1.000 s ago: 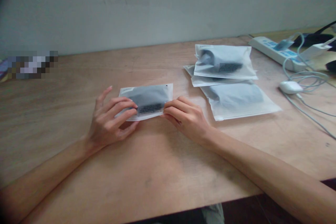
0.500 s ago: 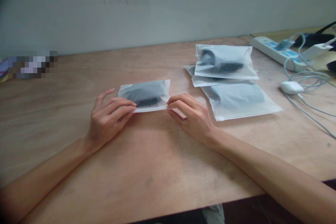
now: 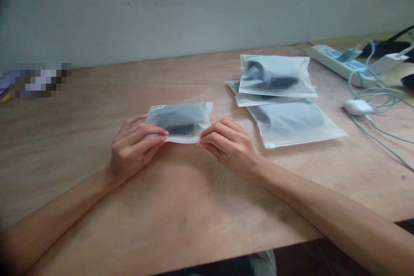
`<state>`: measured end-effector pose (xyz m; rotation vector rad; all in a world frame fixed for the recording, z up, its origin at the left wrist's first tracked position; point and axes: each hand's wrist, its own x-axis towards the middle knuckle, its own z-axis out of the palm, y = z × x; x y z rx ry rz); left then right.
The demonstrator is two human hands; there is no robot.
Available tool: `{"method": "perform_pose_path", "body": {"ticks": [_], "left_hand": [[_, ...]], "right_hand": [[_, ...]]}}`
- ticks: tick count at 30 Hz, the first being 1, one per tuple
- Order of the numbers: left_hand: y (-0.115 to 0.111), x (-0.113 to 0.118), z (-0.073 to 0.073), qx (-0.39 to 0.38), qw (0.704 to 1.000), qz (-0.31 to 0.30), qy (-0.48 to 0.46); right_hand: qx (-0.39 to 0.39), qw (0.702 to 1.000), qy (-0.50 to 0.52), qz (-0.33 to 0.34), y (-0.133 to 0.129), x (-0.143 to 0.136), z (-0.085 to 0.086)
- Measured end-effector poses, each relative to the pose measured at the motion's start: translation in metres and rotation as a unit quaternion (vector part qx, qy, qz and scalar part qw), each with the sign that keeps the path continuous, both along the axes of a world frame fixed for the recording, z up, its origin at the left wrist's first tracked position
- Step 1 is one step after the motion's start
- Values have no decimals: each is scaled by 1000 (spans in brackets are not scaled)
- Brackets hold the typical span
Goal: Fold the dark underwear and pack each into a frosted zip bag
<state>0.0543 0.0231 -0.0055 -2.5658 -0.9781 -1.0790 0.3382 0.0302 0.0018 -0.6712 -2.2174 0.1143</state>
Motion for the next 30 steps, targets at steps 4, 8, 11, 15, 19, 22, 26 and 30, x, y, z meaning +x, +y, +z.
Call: {"method": "perform_pose_path", "body": {"ticks": [4,8,11,15,19,22,26,30], "left_hand": [[-3,5,0,0,1000,-19,-1],[-8,10,2,5,1000,-20,2],[-8,11,3,4,1000,20,-2],[-5,8,2,6,998,54,-14],[-7,8,1,13,999,31,18],[-13,11,2,16,998,-3,56],[-19,18,5,31,994,-67,82],[-21,22,6,46,990,-100,84]], "right_hand": [[-9,1000,3,4,-3,-5,2],[7,1000,-7,18,-5,-8,0],[31,999,-31,15,-3,-8,-2],[50,997,-47,-45,0,-3,-3],[34,997,-55,-39,1,-1,-3],[24,997,-74,14,-1,-4,-6],[41,994,-79,62,-3,-9,-9],[70,992,-77,78,-4,-11,-11]]}}
